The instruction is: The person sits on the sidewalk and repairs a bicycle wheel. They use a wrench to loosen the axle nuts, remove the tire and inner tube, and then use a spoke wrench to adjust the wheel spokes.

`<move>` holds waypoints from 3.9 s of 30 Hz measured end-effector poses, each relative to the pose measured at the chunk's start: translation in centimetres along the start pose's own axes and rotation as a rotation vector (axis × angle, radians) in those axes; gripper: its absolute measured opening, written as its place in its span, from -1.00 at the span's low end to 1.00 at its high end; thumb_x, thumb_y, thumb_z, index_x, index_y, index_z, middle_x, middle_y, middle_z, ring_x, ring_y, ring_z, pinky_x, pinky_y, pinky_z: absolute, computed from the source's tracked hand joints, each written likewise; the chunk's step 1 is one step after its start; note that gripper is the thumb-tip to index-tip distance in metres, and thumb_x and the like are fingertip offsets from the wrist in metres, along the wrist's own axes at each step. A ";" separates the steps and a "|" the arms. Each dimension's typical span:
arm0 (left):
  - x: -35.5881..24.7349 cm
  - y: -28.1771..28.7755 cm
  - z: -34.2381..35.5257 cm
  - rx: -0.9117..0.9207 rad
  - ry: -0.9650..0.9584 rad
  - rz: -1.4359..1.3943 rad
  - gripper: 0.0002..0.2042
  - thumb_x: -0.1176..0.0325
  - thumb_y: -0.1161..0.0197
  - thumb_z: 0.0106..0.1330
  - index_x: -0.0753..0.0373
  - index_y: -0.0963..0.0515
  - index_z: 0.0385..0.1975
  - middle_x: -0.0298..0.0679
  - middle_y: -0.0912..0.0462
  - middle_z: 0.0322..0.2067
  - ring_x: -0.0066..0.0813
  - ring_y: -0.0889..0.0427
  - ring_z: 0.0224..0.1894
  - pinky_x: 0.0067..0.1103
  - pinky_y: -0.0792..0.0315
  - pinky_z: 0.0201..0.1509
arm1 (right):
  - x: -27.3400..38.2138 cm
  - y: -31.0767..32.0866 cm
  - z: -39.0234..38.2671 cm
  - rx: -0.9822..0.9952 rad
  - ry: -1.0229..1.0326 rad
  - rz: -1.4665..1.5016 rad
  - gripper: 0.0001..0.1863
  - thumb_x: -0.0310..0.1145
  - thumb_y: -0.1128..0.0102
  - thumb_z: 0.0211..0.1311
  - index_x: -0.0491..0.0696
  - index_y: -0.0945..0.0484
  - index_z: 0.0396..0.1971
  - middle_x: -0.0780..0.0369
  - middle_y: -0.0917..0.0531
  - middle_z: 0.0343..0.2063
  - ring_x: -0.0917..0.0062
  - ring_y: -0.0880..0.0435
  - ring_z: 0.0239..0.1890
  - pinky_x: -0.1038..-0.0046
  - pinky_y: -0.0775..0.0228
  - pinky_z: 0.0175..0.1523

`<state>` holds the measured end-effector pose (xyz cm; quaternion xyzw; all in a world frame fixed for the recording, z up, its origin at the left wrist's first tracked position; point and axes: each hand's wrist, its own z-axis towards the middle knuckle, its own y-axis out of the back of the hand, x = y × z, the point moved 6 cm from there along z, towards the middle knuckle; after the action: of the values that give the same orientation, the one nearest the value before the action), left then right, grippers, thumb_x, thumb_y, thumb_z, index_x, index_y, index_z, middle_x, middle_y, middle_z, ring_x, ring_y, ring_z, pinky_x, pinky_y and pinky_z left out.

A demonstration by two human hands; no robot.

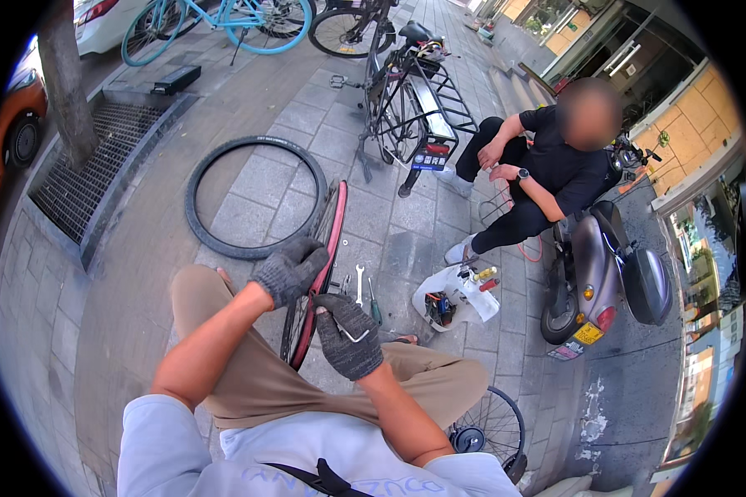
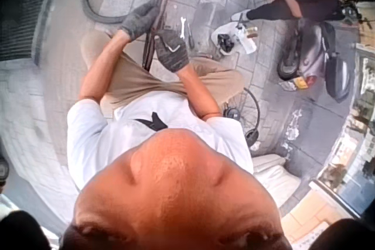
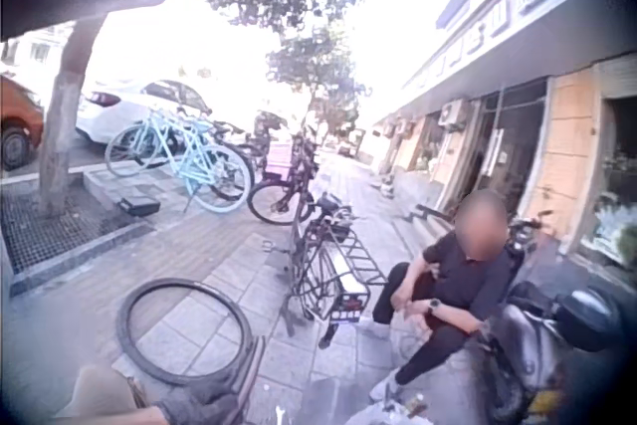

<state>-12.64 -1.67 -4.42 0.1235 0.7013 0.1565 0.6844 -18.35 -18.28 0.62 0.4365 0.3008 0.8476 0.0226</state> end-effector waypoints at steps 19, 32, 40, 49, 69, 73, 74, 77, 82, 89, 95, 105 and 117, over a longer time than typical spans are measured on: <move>-1.2 -2.1 -7.5 -0.066 -0.098 0.119 -0.60 0.42 -0.36 0.24 0.37 -0.53 0.07 -0.11 -0.68 -0.23 -0.39 -0.65 -0.27 -0.49 -0.55 -0.10 | 0.3 1.2 0.0 0.057 -0.083 -0.065 -0.80 -0.36 -0.20 0.33 -0.11 -0.68 -0.15 0.00 -0.72 -0.23 0.11 -0.71 -0.16 0.20 -0.56 -0.03; -1.3 -3.6 -8.2 -0.082 -0.161 0.357 -0.57 0.30 -0.28 0.22 0.37 -0.55 0.06 0.18 -0.63 -0.05 0.14 -0.61 0.04 -0.23 -0.46 0.20 | 2.5 1.4 -0.3 0.051 -0.040 -0.249 -0.77 -0.26 -0.15 0.28 -0.08 -0.66 -0.22 0.03 -0.70 -0.34 0.11 -0.70 -0.30 0.13 -0.55 -0.16; -1.2 -3.2 -8.5 -0.067 0.081 0.087 -0.70 0.34 -0.25 0.29 0.37 -0.57 -0.05 0.10 -0.70 -0.17 0.07 -0.69 -0.09 -0.24 -0.52 0.07 | 1.7 1.3 -0.5 0.031 -0.052 -0.218 -0.78 -0.29 -0.18 0.30 -0.08 -0.67 -0.18 0.02 -0.69 -0.35 0.10 -0.70 -0.32 0.15 -0.55 -0.23; -0.8 -2.9 -8.4 -0.058 -0.016 0.276 -0.73 0.24 -0.31 0.22 0.29 -0.59 -0.21 0.08 -0.65 -0.32 0.07 -0.66 -0.21 -0.23 -0.52 -0.08 | 2.3 1.4 -0.5 0.058 0.037 -0.236 -0.79 -0.32 -0.15 0.31 -0.08 -0.67 -0.18 0.04 -0.69 -0.36 0.12 -0.69 -0.33 0.13 -0.54 -0.23; 3.7 -2.7 -8.2 0.187 0.262 -0.474 -0.77 0.24 -0.29 0.43 0.32 -0.56 -0.25 -0.34 -0.55 -0.52 -0.66 -0.53 -0.53 -0.64 -0.43 -0.47 | -9.1 -1.2 -4.6 -0.068 -0.640 1.085 -0.72 -0.37 -0.17 0.46 -0.24 -0.62 0.00 0.08 -0.75 -0.23 0.40 -0.77 -0.24 0.40 -0.61 -0.20; 5.0 -2.7 -8.0 0.259 0.253 -0.552 -0.76 0.21 -0.30 0.43 0.30 -0.56 -0.25 -0.33 -0.58 -0.51 -0.65 -0.55 -0.53 -0.63 -0.45 -0.46 | -10.1 -2.5 -5.0 -0.085 -0.687 1.346 -0.71 -0.40 -0.19 0.44 -0.26 -0.60 0.02 0.11 -0.75 -0.27 0.43 -0.76 -0.29 0.47 -0.58 -0.27; 5.2 -2.6 -8.0 0.276 0.261 -0.565 -0.76 0.21 -0.30 0.43 0.29 -0.56 -0.24 -0.32 -0.58 -0.51 -0.64 -0.56 -0.53 -0.63 -0.45 -0.45 | -10.5 -2.7 -5.1 -0.075 -0.660 1.331 -0.72 -0.40 -0.19 0.43 -0.25 -0.61 0.00 0.12 -0.74 -0.27 0.44 -0.75 -0.30 0.48 -0.57 -0.28; 5.4 -2.6 -7.9 0.295 0.231 -0.590 -0.77 0.21 -0.29 0.44 0.27 -0.57 -0.21 -0.33 -0.62 -0.49 -0.63 -0.60 -0.51 -0.62 -0.48 -0.42 | -11.0 -2.6 -4.5 -0.032 -0.579 1.195 -0.76 -0.42 -0.20 0.42 -0.24 -0.64 -0.05 0.13 -0.74 -0.28 0.49 -0.71 -0.32 0.49 -0.52 -0.27; 5.7 -3.1 -7.9 0.321 0.247 -0.670 -0.77 0.21 -0.24 0.47 0.27 -0.55 -0.19 -0.30 -0.61 -0.47 -0.53 -0.61 -0.49 -0.57 -0.51 -0.32 | -6.2 0.5 -1.3 0.142 -0.299 0.587 -0.85 -0.51 -0.22 0.38 -0.19 -0.69 -0.14 0.17 -0.72 -0.21 0.55 -0.67 -0.29 0.50 -0.50 -0.18; 6.3 -3.7 -8.2 0.304 0.205 -0.737 -0.77 0.26 -0.27 0.46 0.28 -0.56 -0.07 -0.30 -0.64 -0.13 -0.54 -0.63 -0.02 -0.47 -0.56 0.03 | -3.2 0.3 1.8 0.309 0.165 0.167 -0.80 -0.57 -0.25 0.27 -0.12 -0.68 -0.12 0.08 -0.72 -0.16 0.20 -0.71 -0.10 0.31 -0.56 0.01; 6.5 -3.3 -8.2 0.308 0.197 -0.924 -0.57 0.21 -0.28 0.45 0.29 -0.48 0.22 -0.19 -0.66 0.02 -0.38 -0.65 0.09 -0.39 -0.52 0.24 | -2.9 -1.1 4.9 0.356 0.206 0.205 -0.80 -0.57 -0.22 0.29 -0.12 -0.68 -0.12 0.09 -0.73 -0.22 0.25 -0.74 -0.20 0.37 -0.56 -0.05; 7.9 -2.9 -7.9 0.273 0.189 -0.919 -0.52 0.16 -0.31 0.42 0.26 -0.46 0.24 -0.18 -0.64 0.08 -0.31 -0.65 0.11 -0.34 -0.54 0.24 | -3.9 -3.7 9.0 0.478 0.161 0.197 -0.82 -0.53 -0.26 0.30 -0.10 -0.71 -0.14 0.13 -0.70 -0.29 0.34 -0.70 -0.20 0.39 -0.54 -0.05; 6.8 -4.0 -10.0 0.374 0.177 -0.593 -0.76 0.27 -0.36 0.33 0.34 -0.63 -0.21 -0.26 -0.68 -0.31 -0.56 -0.62 -0.23 -0.52 -0.56 -0.08 | -11.9 -3.6 17.9 0.474 -0.165 0.169 -0.78 -0.46 -0.29 0.31 -0.07 -0.74 -0.08 0.21 -0.75 -0.28 0.53 -0.70 -0.24 0.45 -0.55 -0.07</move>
<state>-22.68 -3.26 -12.14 0.0238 0.7798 -0.1694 0.6022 1.63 -10.12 -2.09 0.5209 0.4508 0.7137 -0.1265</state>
